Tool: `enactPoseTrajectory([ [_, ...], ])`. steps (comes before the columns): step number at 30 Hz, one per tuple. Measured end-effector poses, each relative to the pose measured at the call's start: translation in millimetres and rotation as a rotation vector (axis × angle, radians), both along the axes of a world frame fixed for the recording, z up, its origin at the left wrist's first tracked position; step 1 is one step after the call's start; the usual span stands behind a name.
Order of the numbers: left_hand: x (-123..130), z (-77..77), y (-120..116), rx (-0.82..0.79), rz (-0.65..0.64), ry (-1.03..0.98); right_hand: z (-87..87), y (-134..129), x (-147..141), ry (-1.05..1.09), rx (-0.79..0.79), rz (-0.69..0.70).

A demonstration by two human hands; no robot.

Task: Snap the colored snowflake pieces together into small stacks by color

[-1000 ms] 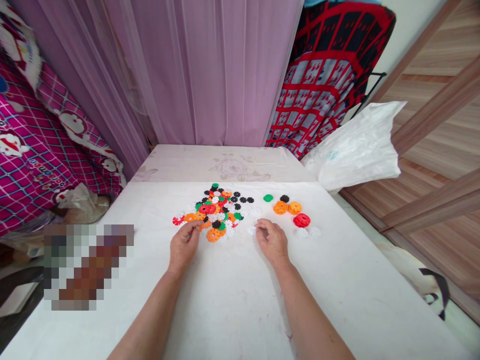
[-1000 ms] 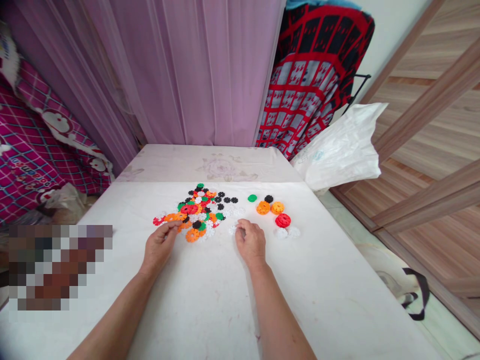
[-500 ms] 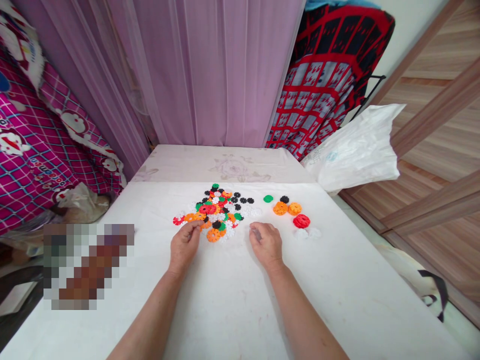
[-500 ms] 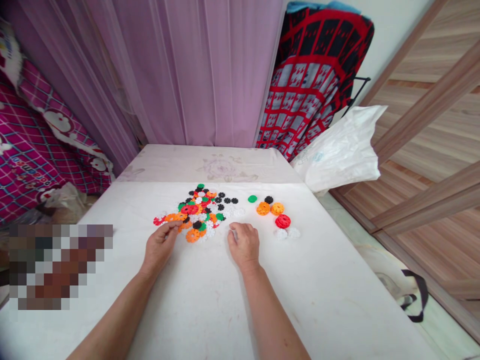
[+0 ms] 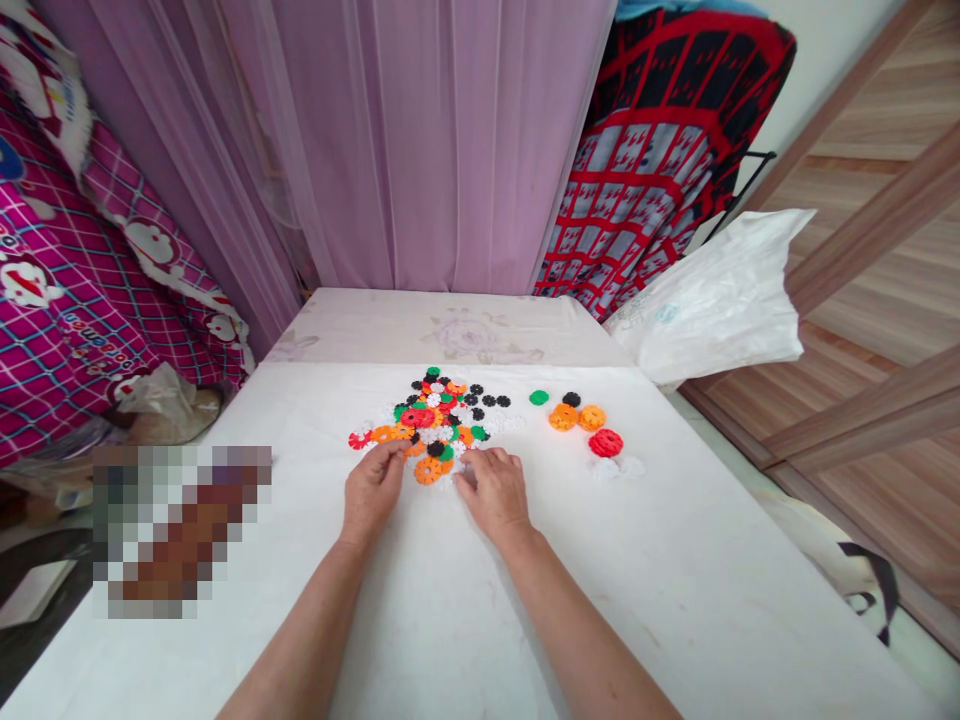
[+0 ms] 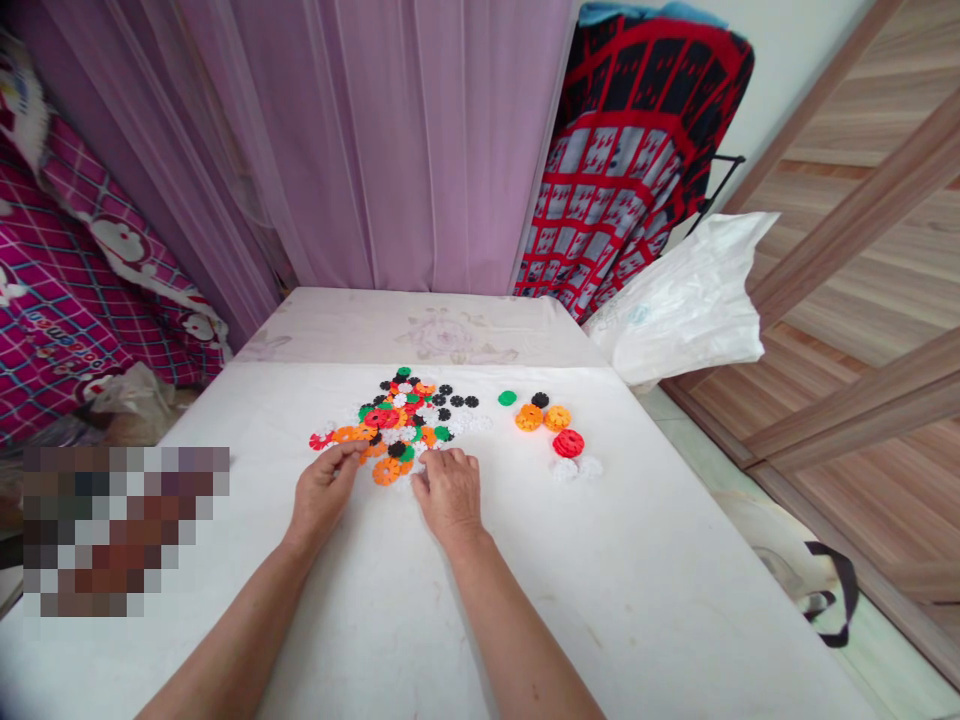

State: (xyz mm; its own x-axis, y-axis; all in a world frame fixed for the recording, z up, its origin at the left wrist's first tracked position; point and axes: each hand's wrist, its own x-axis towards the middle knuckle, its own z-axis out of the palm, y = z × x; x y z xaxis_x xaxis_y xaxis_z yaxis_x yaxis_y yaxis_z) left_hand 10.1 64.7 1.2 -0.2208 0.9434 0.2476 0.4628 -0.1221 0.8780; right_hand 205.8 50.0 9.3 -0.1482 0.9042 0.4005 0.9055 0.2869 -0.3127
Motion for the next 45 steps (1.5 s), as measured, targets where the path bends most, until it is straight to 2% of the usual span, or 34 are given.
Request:
enactPoseTrajectory([
  [8, 0.2, 1.7, -0.4, 0.003, 0.007, 0.0, -0.9, -0.2, -3.0, 0.018, -0.003, -0.017],
  [17, -0.6, 0.5, -0.6, 0.007, -0.006, 0.014, 0.9, 0.9, -2.7, 0.043, -0.019, 0.051],
  [27, -0.7, 1.4, -0.2, 0.0, -0.002, 0.014, 1.3, -7.2, -0.5, 0.095, -0.011, 0.022],
  [30, -0.7, 1.6, -0.6, -0.009, 0.002, 0.012, 2.2, -8.2, 13.7, 0.157, 0.038, -0.017],
  [34, -0.2, 1.2, -1.1, -0.015, -0.003, 0.003, -1.5, -2.3, 55.7, 0.274, 0.126, -0.191],
  [36, 0.1, 1.5, -1.2, -0.015, -0.005, -0.006, -5.0, 1.5, 77.1, 0.323, 0.131, -0.282],
  [38, 0.3, 2.0, -1.3, -0.016, -0.005, -0.014, -8.0, 3.8, 90.4, 0.344, 0.112, -0.317],
  [41, 0.0, 2.4, -1.6, -0.019, -0.002, -0.012, -10.5, 3.7, 91.4, 0.329, 0.098, -0.299],
  [45, -0.4, 2.0, -2.0, -0.013, 0.0, -0.004, -11.9, 2.2, 76.7, 0.269, 0.097, -0.236],
])
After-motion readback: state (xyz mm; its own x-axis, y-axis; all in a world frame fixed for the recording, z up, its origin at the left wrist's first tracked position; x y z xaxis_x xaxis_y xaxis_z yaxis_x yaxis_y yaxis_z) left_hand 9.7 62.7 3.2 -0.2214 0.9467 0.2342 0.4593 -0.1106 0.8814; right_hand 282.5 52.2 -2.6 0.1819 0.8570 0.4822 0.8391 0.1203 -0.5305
